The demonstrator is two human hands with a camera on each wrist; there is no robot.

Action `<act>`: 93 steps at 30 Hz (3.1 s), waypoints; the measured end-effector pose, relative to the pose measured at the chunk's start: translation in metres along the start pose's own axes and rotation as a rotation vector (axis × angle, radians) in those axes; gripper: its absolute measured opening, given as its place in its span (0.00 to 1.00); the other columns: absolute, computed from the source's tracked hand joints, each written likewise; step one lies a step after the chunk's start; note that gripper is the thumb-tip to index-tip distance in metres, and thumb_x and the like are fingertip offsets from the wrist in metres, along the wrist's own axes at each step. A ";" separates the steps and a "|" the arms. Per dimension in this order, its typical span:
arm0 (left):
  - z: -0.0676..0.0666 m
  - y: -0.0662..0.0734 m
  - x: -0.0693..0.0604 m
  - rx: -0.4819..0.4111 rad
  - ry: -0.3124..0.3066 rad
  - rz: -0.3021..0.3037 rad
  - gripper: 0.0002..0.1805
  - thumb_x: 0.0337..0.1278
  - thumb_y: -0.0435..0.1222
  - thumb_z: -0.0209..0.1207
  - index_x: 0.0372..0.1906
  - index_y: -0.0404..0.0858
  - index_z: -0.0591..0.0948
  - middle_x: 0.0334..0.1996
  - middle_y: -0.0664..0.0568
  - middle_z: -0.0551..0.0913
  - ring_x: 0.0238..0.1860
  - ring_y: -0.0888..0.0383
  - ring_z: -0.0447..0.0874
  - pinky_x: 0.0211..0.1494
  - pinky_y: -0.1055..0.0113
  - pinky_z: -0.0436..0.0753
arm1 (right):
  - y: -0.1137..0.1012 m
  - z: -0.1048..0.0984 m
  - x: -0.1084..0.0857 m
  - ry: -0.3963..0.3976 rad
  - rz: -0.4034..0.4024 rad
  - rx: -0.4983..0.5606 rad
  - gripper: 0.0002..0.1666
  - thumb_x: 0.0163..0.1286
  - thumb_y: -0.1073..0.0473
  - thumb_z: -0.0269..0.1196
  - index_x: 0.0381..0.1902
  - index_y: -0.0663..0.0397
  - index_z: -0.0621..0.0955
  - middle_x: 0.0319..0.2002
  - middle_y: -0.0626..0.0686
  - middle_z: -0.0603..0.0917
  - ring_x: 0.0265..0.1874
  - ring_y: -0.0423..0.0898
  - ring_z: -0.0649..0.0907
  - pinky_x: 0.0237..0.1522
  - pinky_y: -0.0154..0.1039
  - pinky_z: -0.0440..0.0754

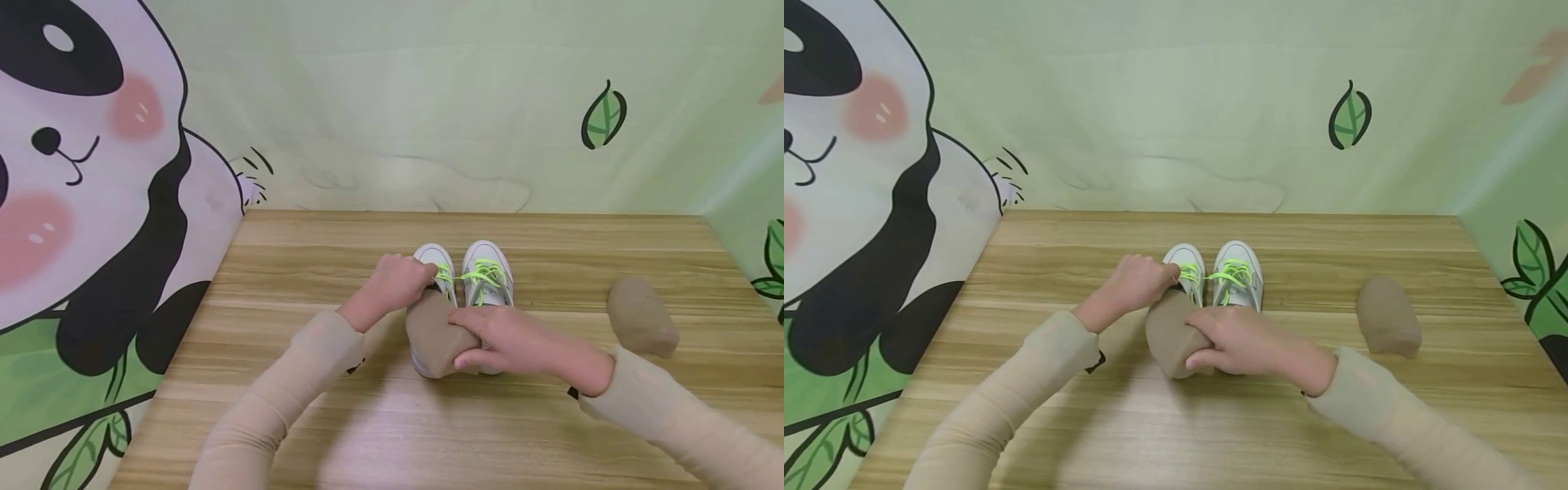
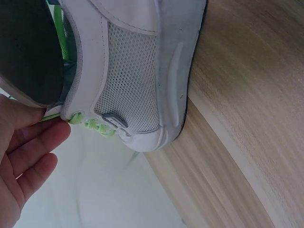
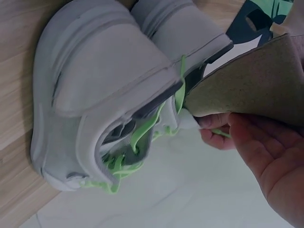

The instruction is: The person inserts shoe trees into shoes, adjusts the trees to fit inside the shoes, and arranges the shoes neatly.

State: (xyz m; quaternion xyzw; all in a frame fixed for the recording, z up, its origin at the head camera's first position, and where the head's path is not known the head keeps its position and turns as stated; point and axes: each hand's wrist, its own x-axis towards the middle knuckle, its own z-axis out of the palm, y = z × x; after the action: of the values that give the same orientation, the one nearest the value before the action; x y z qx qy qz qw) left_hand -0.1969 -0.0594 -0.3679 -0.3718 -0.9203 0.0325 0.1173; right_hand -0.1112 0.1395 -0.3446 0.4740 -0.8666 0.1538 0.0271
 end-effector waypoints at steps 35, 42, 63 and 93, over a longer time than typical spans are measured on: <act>-0.002 0.000 0.000 -0.006 -0.037 0.040 0.11 0.53 0.38 0.54 0.18 0.46 0.75 0.13 0.59 0.68 0.15 0.63 0.62 0.16 0.67 0.71 | -0.019 -0.003 0.014 -0.107 0.111 -0.105 0.23 0.57 0.42 0.57 0.34 0.57 0.73 0.26 0.44 0.74 0.25 0.37 0.74 0.29 0.35 0.73; -0.002 -0.001 -0.001 -0.017 -0.046 0.058 0.12 0.45 0.28 0.54 0.16 0.47 0.72 0.13 0.61 0.63 0.16 0.64 0.58 0.16 0.69 0.68 | -0.019 -0.003 0.021 -0.110 0.112 -0.124 0.22 0.54 0.41 0.59 0.30 0.55 0.73 0.23 0.43 0.74 0.23 0.38 0.75 0.27 0.36 0.73; 0.002 0.000 0.001 -0.019 0.054 0.073 0.05 0.48 0.36 0.55 0.22 0.47 0.76 0.17 0.57 0.74 0.14 0.63 0.66 0.14 0.68 0.68 | -0.020 0.005 0.018 -0.046 0.069 -0.159 0.25 0.54 0.41 0.59 0.34 0.58 0.75 0.26 0.47 0.77 0.27 0.41 0.78 0.28 0.38 0.76; 0.010 0.000 0.005 0.037 0.118 0.079 0.11 0.53 0.42 0.54 0.18 0.48 0.78 0.18 0.58 0.73 0.14 0.64 0.65 0.15 0.69 0.69 | -0.020 0.010 0.021 -0.022 0.107 -0.152 0.21 0.54 0.40 0.59 0.27 0.52 0.73 0.22 0.44 0.74 0.21 0.39 0.75 0.23 0.36 0.73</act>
State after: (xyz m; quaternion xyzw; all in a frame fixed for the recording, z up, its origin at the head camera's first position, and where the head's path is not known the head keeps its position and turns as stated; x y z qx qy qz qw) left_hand -0.2030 -0.0552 -0.3763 -0.4068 -0.8957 0.0320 0.1766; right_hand -0.1054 0.1092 -0.3454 0.4254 -0.9000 0.0838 0.0452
